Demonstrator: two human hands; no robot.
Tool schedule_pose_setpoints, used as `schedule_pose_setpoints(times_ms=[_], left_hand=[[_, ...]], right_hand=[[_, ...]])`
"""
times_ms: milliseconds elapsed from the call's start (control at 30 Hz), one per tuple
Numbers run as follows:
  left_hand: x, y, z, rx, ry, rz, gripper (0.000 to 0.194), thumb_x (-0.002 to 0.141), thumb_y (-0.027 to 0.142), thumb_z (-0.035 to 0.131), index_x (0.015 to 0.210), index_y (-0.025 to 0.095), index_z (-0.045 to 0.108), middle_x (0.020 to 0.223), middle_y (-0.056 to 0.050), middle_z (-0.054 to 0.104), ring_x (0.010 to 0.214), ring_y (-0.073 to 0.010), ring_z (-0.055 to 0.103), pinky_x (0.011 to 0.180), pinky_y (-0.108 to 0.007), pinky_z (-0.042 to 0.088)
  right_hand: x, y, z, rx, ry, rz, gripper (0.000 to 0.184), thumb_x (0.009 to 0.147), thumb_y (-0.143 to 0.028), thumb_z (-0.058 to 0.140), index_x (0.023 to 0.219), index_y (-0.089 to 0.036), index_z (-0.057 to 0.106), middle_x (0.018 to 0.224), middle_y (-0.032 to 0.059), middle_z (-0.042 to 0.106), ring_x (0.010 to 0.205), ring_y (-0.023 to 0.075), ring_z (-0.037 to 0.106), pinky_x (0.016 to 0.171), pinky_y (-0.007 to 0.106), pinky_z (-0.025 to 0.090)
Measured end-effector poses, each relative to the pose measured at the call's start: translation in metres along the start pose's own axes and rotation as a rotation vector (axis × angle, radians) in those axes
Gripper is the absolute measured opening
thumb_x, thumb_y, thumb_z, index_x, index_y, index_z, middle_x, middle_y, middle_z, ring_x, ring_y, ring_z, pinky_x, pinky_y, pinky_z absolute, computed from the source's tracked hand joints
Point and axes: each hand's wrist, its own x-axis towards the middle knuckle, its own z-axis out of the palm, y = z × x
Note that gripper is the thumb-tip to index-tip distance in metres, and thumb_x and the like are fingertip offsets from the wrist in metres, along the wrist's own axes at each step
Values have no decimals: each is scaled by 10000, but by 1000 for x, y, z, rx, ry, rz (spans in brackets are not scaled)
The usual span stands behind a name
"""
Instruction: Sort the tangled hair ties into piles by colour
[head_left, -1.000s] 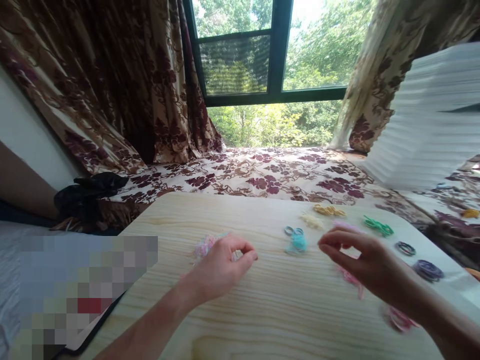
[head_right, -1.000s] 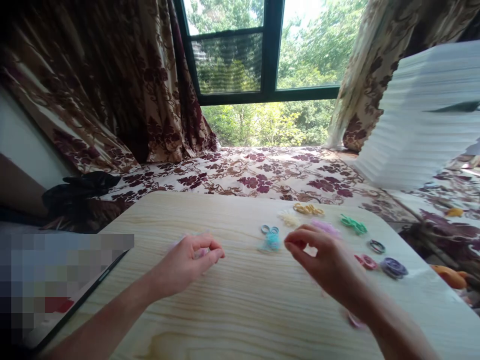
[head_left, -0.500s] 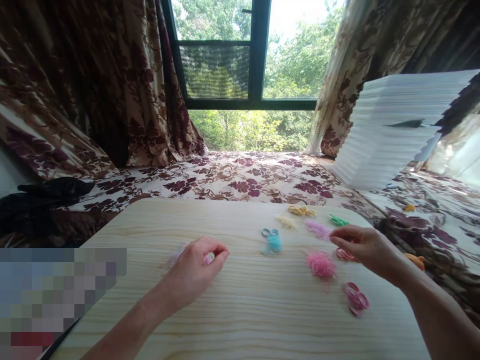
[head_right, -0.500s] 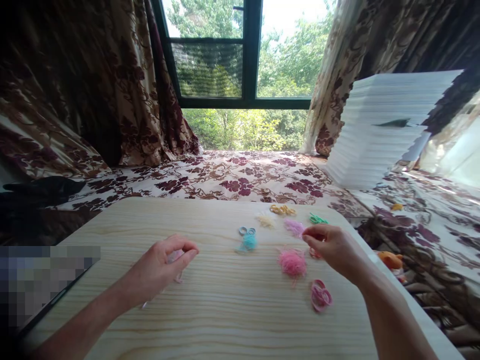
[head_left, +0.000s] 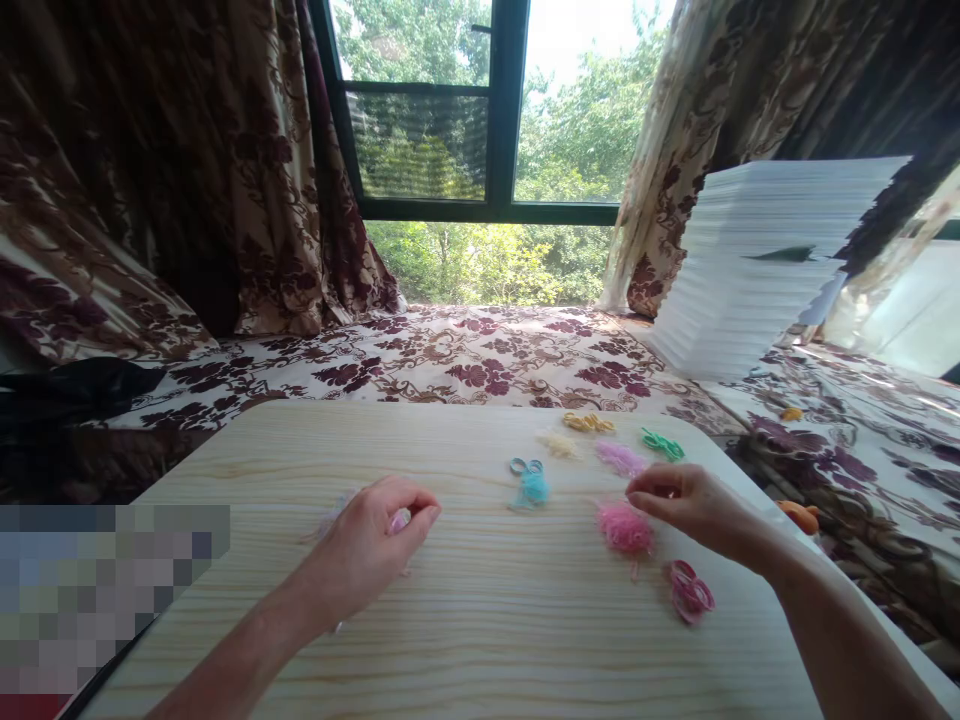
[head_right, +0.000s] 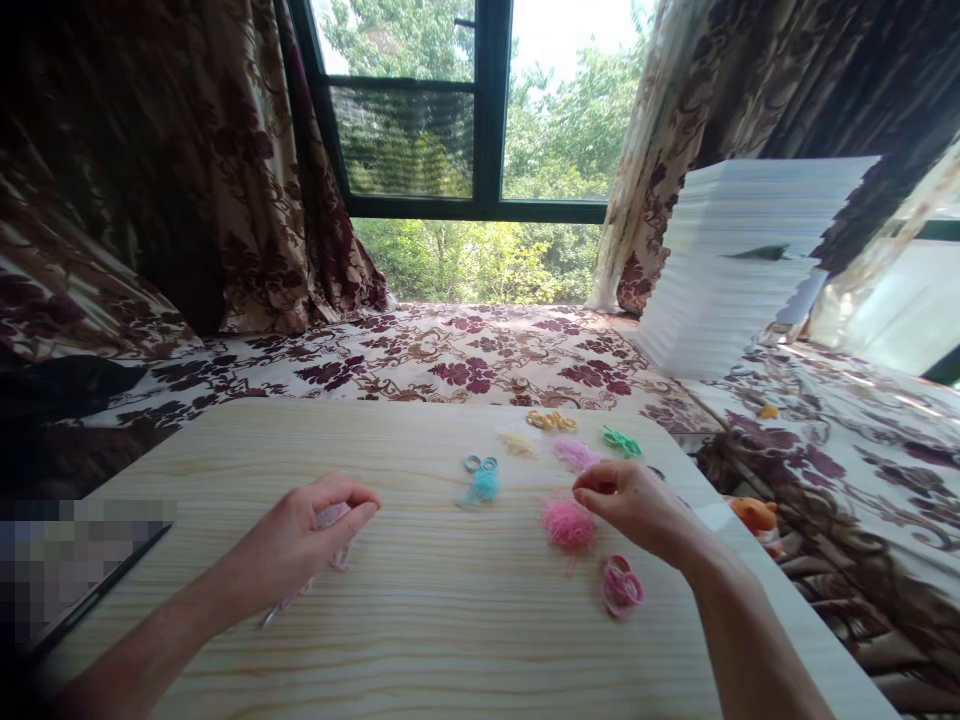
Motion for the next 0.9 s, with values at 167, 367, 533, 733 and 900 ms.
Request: schedule_pose_setpoints(times_ms=[167, 367, 533, 733, 900], left_hand=[[-1, 4, -1, 7, 4, -18, 304, 839, 381, 475, 825, 185, 708, 842, -45, 659, 661, -155, 612, 452, -181, 485], [-1, 4, 0, -36, 12, -31, 295, 823, 386, 487, 812, 193, 709, 832, -41, 666, 595, -144, 598, 395, -181, 464], [-1, 3, -4, -56, 27, -52, 296, 819, 398, 492, 814, 195, 708, 826, -39, 683, 661, -176, 639, 400, -194, 462], [9, -11, -20, 115, 192, 49, 251, 834, 346, 516, 826, 192, 713, 886, -33, 714, 887, -201, 641, 816, -286, 489], [14, -18, -28, 217, 279, 82, 192, 829, 224, 532, 797, 170, 713, 838, -38, 722, 850, -184, 630, 828, -294, 456]], right_hand=[[-2, -7, -1, 6, -26, -24, 250, 702, -345, 541, 655, -191, 733, 676, 32, 686, 637, 172, 581, 564, 261, 423], [-6, -16, -4, 26, -48, -54, 249, 719, -325, 541, 708, -205, 758, 778, 42, 739, 698, 187, 651, 616, 264, 480], [-6, -17, -6, 17, -21, -48, 241, 701, -310, 543, 707, -213, 763, 814, 46, 760, 740, 210, 678, 669, 292, 506], [-8, -34, -10, 20, 136, -62, 310, 749, -395, 509, 782, -203, 749, 833, 72, 754, 766, 235, 661, 709, 340, 504], [-6, -62, 27, 118, 144, -296, 281, 783, -422, 535, 765, -226, 736, 768, 61, 733, 634, 196, 620, 543, 289, 484]])
